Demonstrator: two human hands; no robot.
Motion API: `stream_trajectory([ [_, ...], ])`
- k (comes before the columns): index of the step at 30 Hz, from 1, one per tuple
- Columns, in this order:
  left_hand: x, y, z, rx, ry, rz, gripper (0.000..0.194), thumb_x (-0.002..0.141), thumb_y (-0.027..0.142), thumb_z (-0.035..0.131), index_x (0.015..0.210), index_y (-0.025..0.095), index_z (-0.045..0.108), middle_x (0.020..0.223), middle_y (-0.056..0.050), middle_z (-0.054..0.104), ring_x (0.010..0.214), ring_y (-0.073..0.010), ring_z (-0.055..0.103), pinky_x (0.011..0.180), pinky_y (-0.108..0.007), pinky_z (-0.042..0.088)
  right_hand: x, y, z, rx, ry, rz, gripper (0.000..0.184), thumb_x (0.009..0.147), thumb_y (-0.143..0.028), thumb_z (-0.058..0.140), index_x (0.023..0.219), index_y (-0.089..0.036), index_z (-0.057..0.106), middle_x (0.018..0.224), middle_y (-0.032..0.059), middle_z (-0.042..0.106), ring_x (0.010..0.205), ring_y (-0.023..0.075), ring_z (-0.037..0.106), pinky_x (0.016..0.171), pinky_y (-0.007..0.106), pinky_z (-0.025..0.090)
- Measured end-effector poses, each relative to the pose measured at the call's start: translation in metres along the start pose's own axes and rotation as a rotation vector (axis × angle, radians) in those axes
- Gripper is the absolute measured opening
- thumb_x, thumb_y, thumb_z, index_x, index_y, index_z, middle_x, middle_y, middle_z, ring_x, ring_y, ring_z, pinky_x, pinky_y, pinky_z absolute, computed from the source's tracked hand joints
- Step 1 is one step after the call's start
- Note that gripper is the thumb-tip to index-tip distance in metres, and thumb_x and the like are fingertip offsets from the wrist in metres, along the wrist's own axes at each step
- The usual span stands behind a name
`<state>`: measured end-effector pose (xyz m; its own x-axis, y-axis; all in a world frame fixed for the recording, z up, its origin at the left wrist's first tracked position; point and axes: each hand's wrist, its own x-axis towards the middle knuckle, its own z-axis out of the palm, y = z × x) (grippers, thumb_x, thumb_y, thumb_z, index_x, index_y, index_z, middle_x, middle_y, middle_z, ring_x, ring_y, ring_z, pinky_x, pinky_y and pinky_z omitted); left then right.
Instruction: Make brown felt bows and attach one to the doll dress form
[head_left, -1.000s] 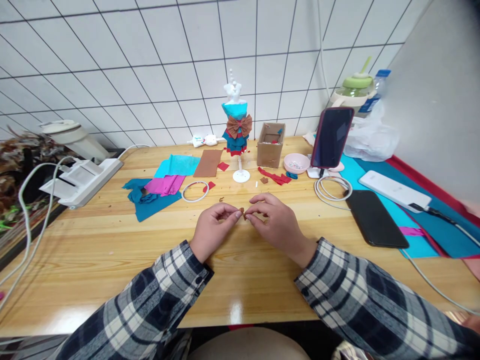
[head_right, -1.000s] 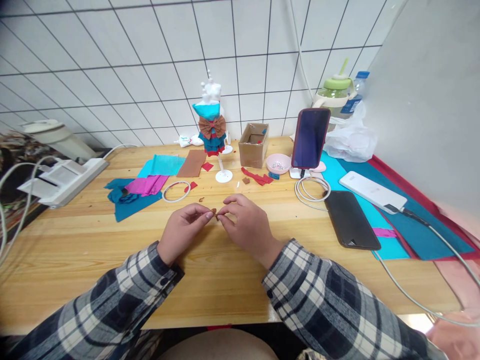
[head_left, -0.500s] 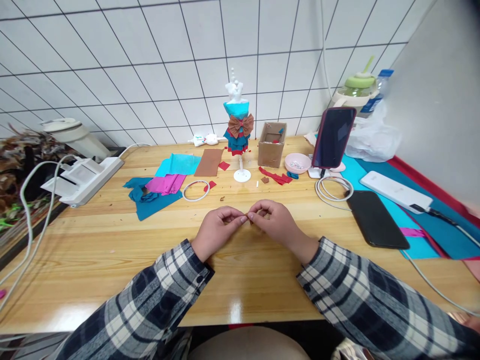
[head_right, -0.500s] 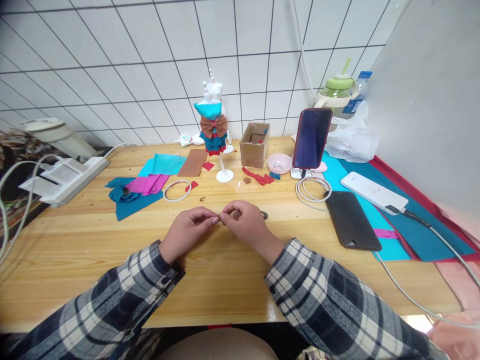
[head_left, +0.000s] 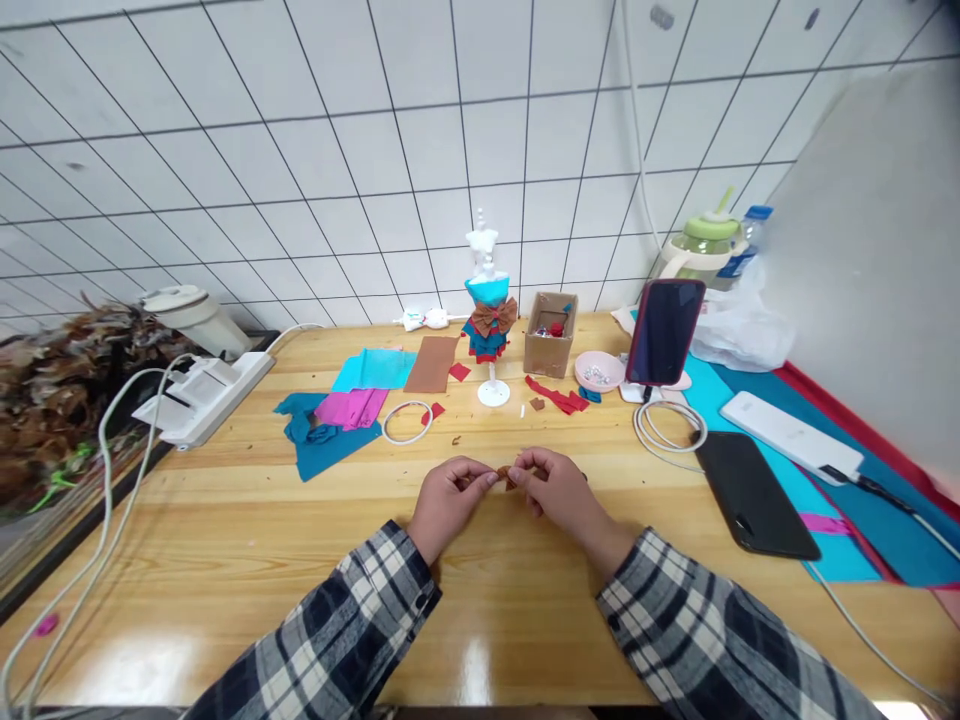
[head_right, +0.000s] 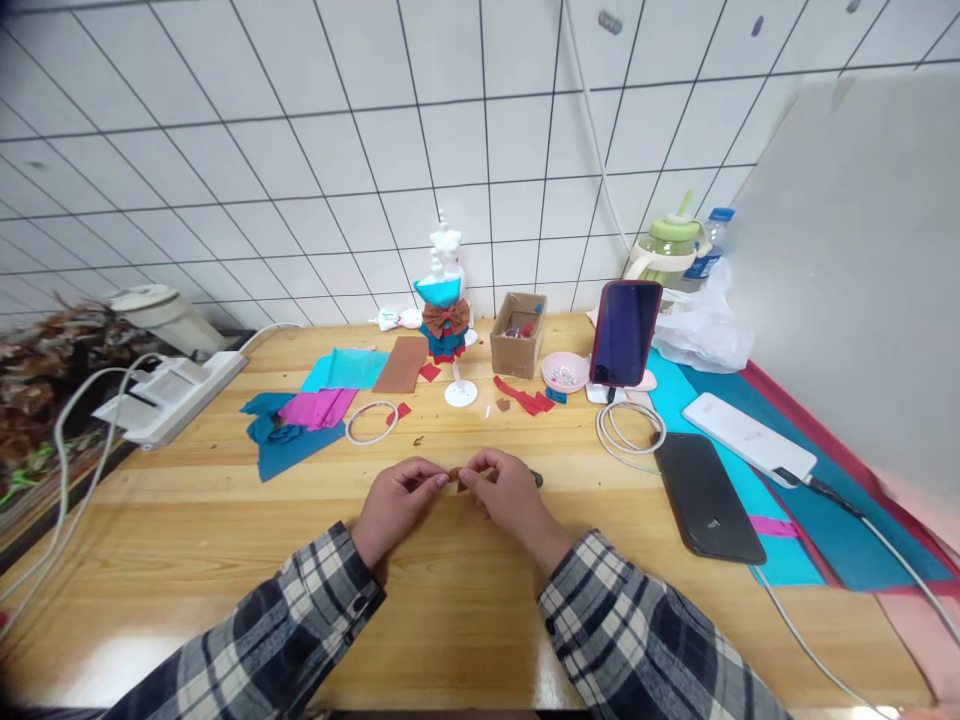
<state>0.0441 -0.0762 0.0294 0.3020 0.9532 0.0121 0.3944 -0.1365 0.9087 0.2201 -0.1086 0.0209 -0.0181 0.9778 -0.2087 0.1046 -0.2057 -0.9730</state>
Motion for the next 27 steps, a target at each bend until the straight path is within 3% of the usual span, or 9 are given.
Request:
stream_trajectory([
  [4,-0.001,-0.003,0.002,0.062,0.031,0.047,0.021,0.081,0.035,0.062,0.079,0.016,0.071,0.075,-0.005,0.068,0.066,-0.0141,0.06,0.062,-0.025,0.047,0.001,0.001,0.003,0.031,0.053,0.019,0.022,0.08,-0.042,0.057,0.08,-0.019,0.056,0.06,-0.0031,0.06,0.041,0.0095,0.048,0.038,0.021,0.038],
  [6,-0.001,-0.002,0.003,0.113,0.048,0.078,0.021,0.082,0.034,0.06,0.078,0.017,0.07,0.072,-0.004,0.066,0.063,-0.0134,0.057,0.06,-0.024,0.046,0.003,-0.003,0.002,-0.04,0.1,-0.039,0.021,0.082,-0.04,0.056,0.081,-0.019,0.057,0.066,-0.0012,0.064,0.047,0.0111,0.053,0.044,0.023,0.041],
  [10,-0.001,-0.001,0.003,0.169,0.016,0.104,0.019,0.083,0.032,0.058,0.077,0.018,0.07,0.072,-0.003,0.065,0.063,-0.0136,0.056,0.061,-0.025,0.045,0.016,-0.017,-0.005,-0.344,0.171,-0.191,0.017,0.086,-0.034,0.054,0.084,-0.021,0.064,0.078,0.0004,0.071,0.068,0.0141,0.063,0.065,0.027,0.046],
  [15,-0.004,-0.002,0.004,0.273,-0.04,0.112,0.018,0.084,0.03,0.056,0.078,0.019,0.07,0.075,-0.004,0.066,0.068,-0.0156,0.058,0.064,-0.027,0.045,0.038,-0.023,-0.009,-0.793,0.235,-0.291,0.015,0.088,-0.027,0.055,0.084,-0.023,0.068,0.087,0.0027,0.069,0.085,0.0177,0.061,0.073,0.028,0.042],
  [18,-0.007,-0.004,0.005,0.323,-0.067,0.144,0.016,0.083,0.028,0.057,0.078,0.02,0.069,0.075,-0.003,0.066,0.072,-0.0168,0.059,0.068,-0.029,0.045,0.046,-0.018,-0.009,-0.945,0.297,-0.315,0.019,0.09,-0.027,0.052,0.086,-0.023,0.07,0.09,0.0053,0.067,0.088,0.0193,0.06,0.073,0.029,0.042],
  [23,-0.008,-0.005,0.004,0.328,-0.058,0.18,0.015,0.083,0.027,0.057,0.077,0.021,0.069,0.075,-0.004,0.067,0.075,-0.0178,0.061,0.071,-0.03,0.047,0.042,-0.013,-0.018,-0.963,0.452,-0.322,0.026,0.094,-0.027,0.045,0.1,-0.023,0.07,0.098,0.0059,0.067,0.09,0.0191,0.06,0.075,0.029,0.043],
  [27,-0.011,-0.004,0.0,0.256,0.017,0.188,0.018,0.085,0.029,0.056,0.076,0.02,0.068,0.075,-0.004,0.068,0.073,-0.0169,0.062,0.069,-0.029,0.049,0.022,-0.011,-0.026,-0.94,0.571,-0.43,0.026,0.094,-0.023,0.044,0.104,-0.02,0.068,0.095,0.006,0.068,0.091,0.0196,0.058,0.081,0.03,0.042],
])
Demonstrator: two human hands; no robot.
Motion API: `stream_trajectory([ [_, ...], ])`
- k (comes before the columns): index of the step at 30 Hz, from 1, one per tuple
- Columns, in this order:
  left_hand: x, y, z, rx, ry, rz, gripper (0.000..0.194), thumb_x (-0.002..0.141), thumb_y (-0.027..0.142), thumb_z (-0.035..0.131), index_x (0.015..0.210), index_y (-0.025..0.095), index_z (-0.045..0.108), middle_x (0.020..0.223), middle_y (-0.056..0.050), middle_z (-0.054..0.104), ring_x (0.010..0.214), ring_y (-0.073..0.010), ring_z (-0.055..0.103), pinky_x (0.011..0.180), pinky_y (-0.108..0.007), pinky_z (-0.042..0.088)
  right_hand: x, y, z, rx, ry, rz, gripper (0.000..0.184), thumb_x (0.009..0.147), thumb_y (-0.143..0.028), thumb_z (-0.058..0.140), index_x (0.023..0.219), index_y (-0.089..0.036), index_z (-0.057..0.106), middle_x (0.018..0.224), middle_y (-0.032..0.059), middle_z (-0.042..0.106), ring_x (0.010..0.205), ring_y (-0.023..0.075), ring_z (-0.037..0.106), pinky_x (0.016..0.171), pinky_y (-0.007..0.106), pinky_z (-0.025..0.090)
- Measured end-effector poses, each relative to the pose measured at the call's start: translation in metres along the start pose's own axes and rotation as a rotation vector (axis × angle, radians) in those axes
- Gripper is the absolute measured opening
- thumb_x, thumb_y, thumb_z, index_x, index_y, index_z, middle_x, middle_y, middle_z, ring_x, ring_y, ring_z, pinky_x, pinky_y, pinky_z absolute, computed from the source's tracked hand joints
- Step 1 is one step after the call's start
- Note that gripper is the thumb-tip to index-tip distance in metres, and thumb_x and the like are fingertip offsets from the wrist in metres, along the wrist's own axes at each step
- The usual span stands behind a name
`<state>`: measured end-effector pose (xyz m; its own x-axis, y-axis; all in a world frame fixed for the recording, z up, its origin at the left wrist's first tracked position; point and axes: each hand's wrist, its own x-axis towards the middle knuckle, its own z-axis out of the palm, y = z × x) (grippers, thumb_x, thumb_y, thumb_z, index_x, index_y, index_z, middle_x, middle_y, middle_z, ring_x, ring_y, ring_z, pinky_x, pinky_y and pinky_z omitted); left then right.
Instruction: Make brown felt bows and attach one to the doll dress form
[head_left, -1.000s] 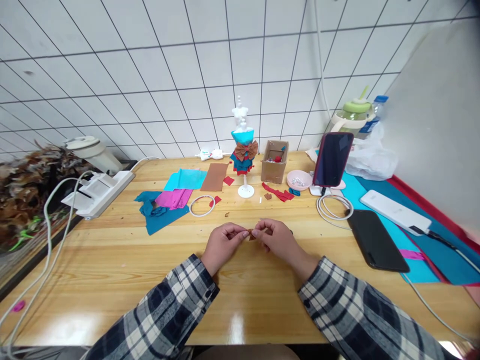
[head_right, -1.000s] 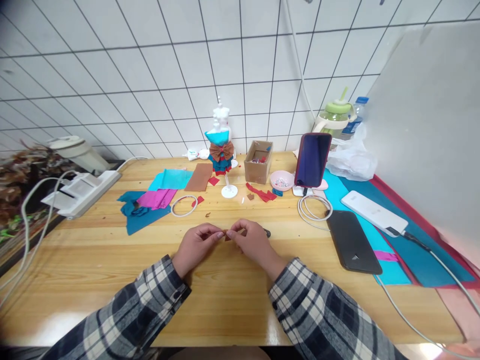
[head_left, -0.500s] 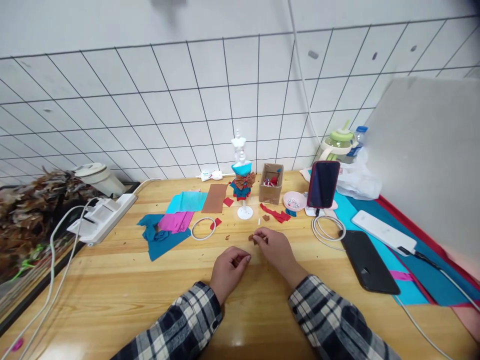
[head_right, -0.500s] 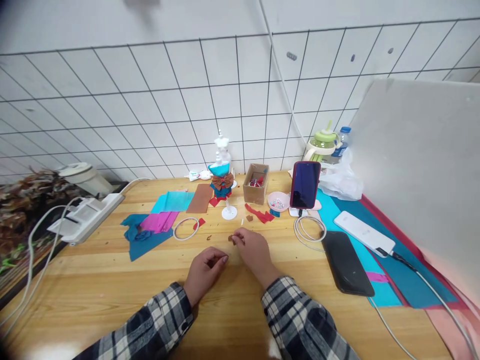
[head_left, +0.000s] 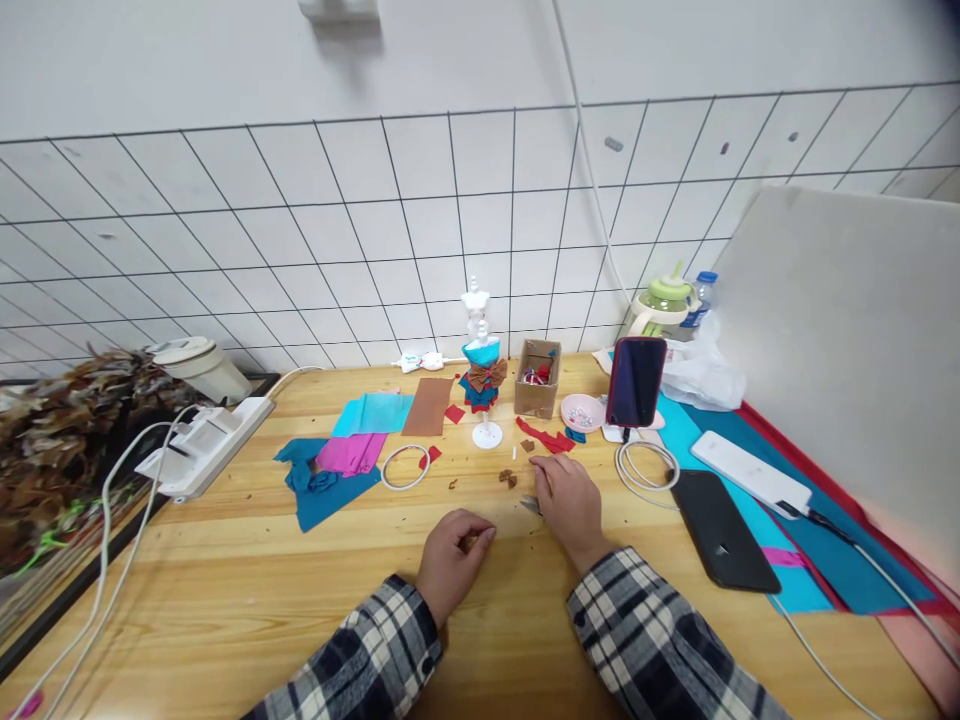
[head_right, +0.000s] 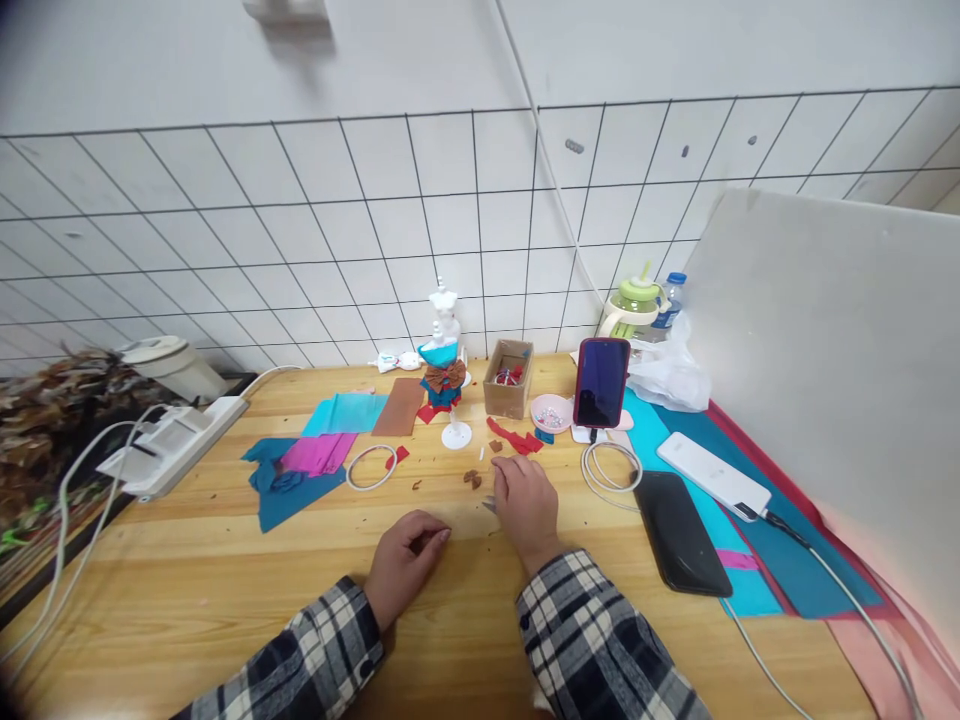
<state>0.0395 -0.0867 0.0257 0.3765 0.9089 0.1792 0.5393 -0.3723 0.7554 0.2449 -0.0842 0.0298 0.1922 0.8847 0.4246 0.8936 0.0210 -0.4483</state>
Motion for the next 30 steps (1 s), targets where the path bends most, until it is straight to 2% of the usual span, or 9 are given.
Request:
stream_trajectory([
  [4,-0.01,-0.011,-0.02,0.051,0.109,0.069,0.02,0.087,0.032,0.054,0.077,0.021,0.067,0.078,-0.004,0.069,0.075,-0.0174,0.063,0.071,-0.03,0.051,-0.017,0.006,-0.014,-0.001,0.059,-0.102,0.026,0.092,-0.021,0.045,0.101,-0.019,0.069,0.089,0.0066,0.068,0.085,0.0198,0.058,0.078,0.031,0.042],
  [9,-0.012,-0.056,-0.072,0.363,0.21,0.165,0.019,0.086,0.032,0.055,0.085,0.022,0.07,0.084,-0.006,0.071,0.082,-0.0217,0.064,0.079,-0.035,0.049,-0.04,0.019,-0.024,0.009,0.053,-0.131,0.022,0.089,-0.019,0.048,0.097,-0.021,0.068,0.085,0.0057,0.068,0.078,0.02,0.059,0.072,0.032,0.044],
  [11,-0.007,-0.072,-0.09,0.497,0.254,0.147,0.021,0.086,0.036,0.055,0.092,0.022,0.07,0.091,-0.007,0.072,0.09,-0.0247,0.063,0.085,-0.039,0.046,-0.05,0.024,-0.027,0.013,0.055,-0.131,0.02,0.088,-0.019,0.048,0.095,-0.022,0.068,0.084,0.0054,0.068,0.076,0.0197,0.059,0.071,0.033,0.045],
  [13,-0.002,-0.081,-0.1,0.601,0.305,0.116,0.027,0.086,0.039,0.055,0.103,0.021,0.068,0.099,-0.008,0.07,0.095,-0.0264,0.061,0.088,-0.041,0.044,-0.06,0.028,-0.029,0.019,0.047,-0.125,0.019,0.088,-0.019,0.049,0.096,-0.022,0.066,0.085,0.0054,0.068,0.076,0.0197,0.059,0.071,0.033,0.045],
  [18,0.003,-0.081,-0.093,0.718,0.191,0.146,0.031,0.087,0.036,0.053,0.113,0.023,0.065,0.111,-0.008,0.067,0.105,-0.0268,0.056,0.092,-0.041,0.04,-0.069,0.029,-0.03,0.042,0.062,-0.119,0.016,0.088,-0.018,0.051,0.097,-0.024,0.063,0.086,0.0048,0.068,0.077,0.0201,0.06,0.072,0.035,0.047],
  [23,0.003,-0.08,-0.088,0.793,0.176,0.099,0.041,0.089,0.033,0.048,0.129,0.024,0.056,0.127,-0.008,0.061,0.116,-0.0287,0.052,0.094,-0.043,0.039,-0.067,0.029,-0.026,0.033,0.035,-0.099,0.018,0.087,-0.019,0.05,0.099,-0.025,0.063,0.09,0.0055,0.068,0.082,0.0215,0.06,0.075,0.036,0.048],
  [28,0.005,-0.083,-0.09,0.766,0.07,0.142,0.037,0.092,0.034,0.046,0.126,0.026,0.06,0.127,-0.006,0.062,0.119,-0.0281,0.051,0.097,-0.044,0.04,-0.066,0.033,-0.02,-0.092,-0.02,-0.013,0.026,0.084,-0.024,0.054,0.109,-0.024,0.061,0.104,0.0089,0.065,0.096,0.0271,0.058,0.082,0.043,0.045],
  [30,0.006,-0.085,-0.089,0.731,0.031,0.19,0.037,0.092,0.035,0.046,0.126,0.027,0.059,0.127,-0.005,0.062,0.119,-0.0267,0.052,0.099,-0.044,0.04,-0.066,0.034,-0.018,-0.119,-0.045,0.027,0.022,0.084,-0.027,0.055,0.105,-0.024,0.061,0.105,0.0079,0.065,0.097,0.0273,0.057,0.081,0.043,0.043],
])
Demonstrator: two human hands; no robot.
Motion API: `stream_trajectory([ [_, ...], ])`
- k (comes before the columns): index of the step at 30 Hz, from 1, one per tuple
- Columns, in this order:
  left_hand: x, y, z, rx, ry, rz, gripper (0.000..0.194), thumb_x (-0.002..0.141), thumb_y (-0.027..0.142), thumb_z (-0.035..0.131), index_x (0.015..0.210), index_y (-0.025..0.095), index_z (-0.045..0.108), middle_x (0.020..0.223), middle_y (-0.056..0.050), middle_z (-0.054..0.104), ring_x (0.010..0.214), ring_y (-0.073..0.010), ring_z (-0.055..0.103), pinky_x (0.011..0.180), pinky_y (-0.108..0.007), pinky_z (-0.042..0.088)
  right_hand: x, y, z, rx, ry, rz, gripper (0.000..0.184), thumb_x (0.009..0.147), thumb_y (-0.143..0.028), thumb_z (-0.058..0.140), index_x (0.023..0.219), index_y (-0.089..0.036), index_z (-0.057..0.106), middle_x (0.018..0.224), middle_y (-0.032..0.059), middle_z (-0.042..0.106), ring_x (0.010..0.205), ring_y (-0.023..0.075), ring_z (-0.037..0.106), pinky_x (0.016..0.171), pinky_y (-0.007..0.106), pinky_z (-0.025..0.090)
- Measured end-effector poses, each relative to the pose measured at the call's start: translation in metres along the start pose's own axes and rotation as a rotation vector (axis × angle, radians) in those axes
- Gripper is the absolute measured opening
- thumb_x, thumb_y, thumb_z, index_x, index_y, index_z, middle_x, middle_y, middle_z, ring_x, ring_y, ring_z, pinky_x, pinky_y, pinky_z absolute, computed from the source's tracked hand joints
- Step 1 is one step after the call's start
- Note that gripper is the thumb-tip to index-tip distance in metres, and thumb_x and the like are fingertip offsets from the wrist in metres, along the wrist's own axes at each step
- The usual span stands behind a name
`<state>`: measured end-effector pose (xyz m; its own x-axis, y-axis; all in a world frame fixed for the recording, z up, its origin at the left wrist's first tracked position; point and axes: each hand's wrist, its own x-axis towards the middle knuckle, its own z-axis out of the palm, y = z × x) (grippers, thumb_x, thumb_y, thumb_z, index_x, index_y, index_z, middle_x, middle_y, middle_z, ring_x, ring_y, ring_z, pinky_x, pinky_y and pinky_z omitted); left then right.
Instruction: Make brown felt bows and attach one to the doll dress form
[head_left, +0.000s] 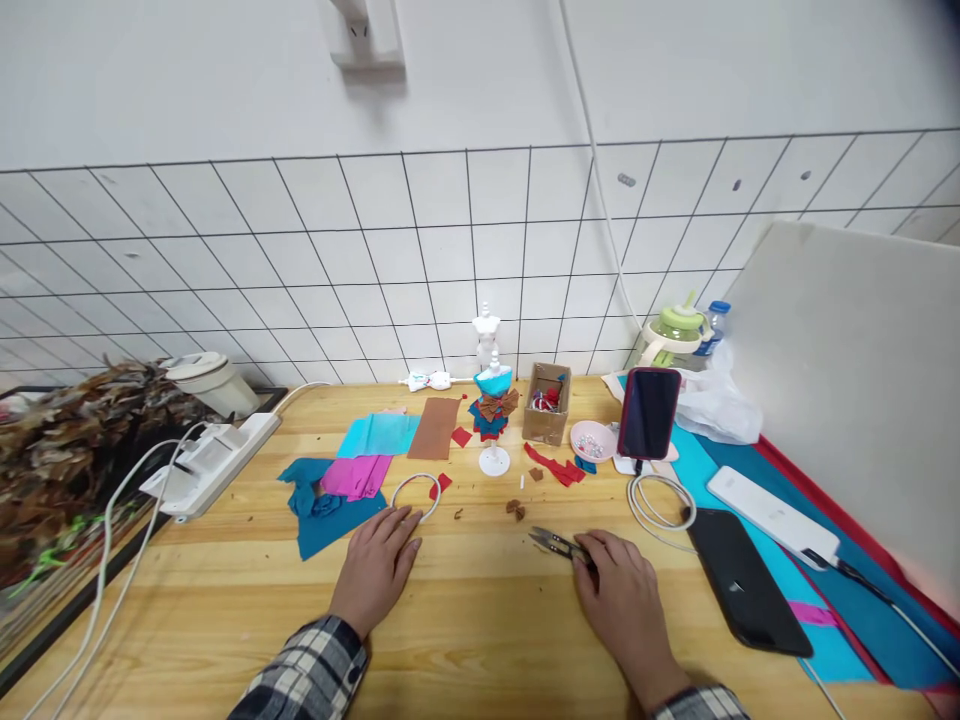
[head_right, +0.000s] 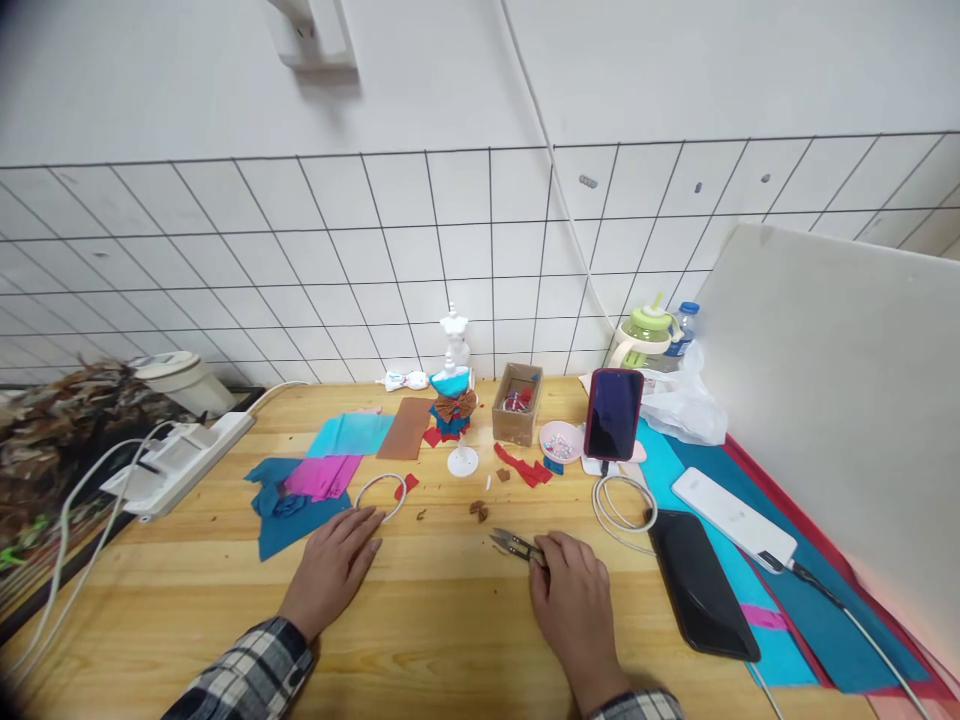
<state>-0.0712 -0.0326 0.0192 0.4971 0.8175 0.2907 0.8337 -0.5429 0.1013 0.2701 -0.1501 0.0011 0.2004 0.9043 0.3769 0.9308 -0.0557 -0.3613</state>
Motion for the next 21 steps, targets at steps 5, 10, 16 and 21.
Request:
stream_trajectory([
  [5,-0.004,0.0,0.003,-0.027,0.035,0.011,0.036,0.093,0.035,0.047,0.126,0.029,0.059,0.124,-0.005,0.063,0.118,-0.0261,0.051,0.098,-0.044,0.04,0.0,0.003,0.002,0.058,-0.003,0.066,0.012,0.089,-0.029,0.05,0.093,-0.021,0.058,0.092,0.0066,0.066,0.087,0.0254,0.057,0.078,0.04,0.04],
  [10,0.003,0.0,-0.007,-0.058,0.105,-0.063,0.032,0.094,0.033,0.045,0.117,0.024,0.064,0.114,-0.008,0.067,0.109,-0.0253,0.055,0.093,-0.042,0.041,0.0,0.008,0.009,0.166,0.095,0.151,0.022,0.093,-0.038,0.042,0.092,-0.018,0.053,0.087,0.0098,0.066,0.077,0.026,0.057,0.076,0.041,0.04],
  [16,0.09,-0.014,-0.016,-0.194,-0.01,-0.175,0.042,0.093,0.033,0.042,0.127,0.016,0.058,0.126,-0.013,0.06,0.119,-0.0286,0.048,0.104,-0.043,0.034,0.005,0.013,0.01,0.233,0.087,0.133,0.026,0.091,-0.021,0.037,0.113,-0.016,0.052,0.098,0.0108,0.065,0.089,0.0256,0.057,0.08,0.04,0.042],
  [21,0.149,-0.024,0.006,-0.371,-0.096,-0.319,0.045,0.068,0.032,0.071,0.111,0.018,0.067,0.123,-0.014,0.062,0.118,-0.034,0.05,0.103,-0.044,0.034,0.009,0.011,0.003,0.123,0.108,0.099,0.042,0.082,-0.012,0.039,0.122,-0.016,0.052,0.1,0.0111,0.06,0.094,0.0259,0.053,0.083,0.041,0.042],
])
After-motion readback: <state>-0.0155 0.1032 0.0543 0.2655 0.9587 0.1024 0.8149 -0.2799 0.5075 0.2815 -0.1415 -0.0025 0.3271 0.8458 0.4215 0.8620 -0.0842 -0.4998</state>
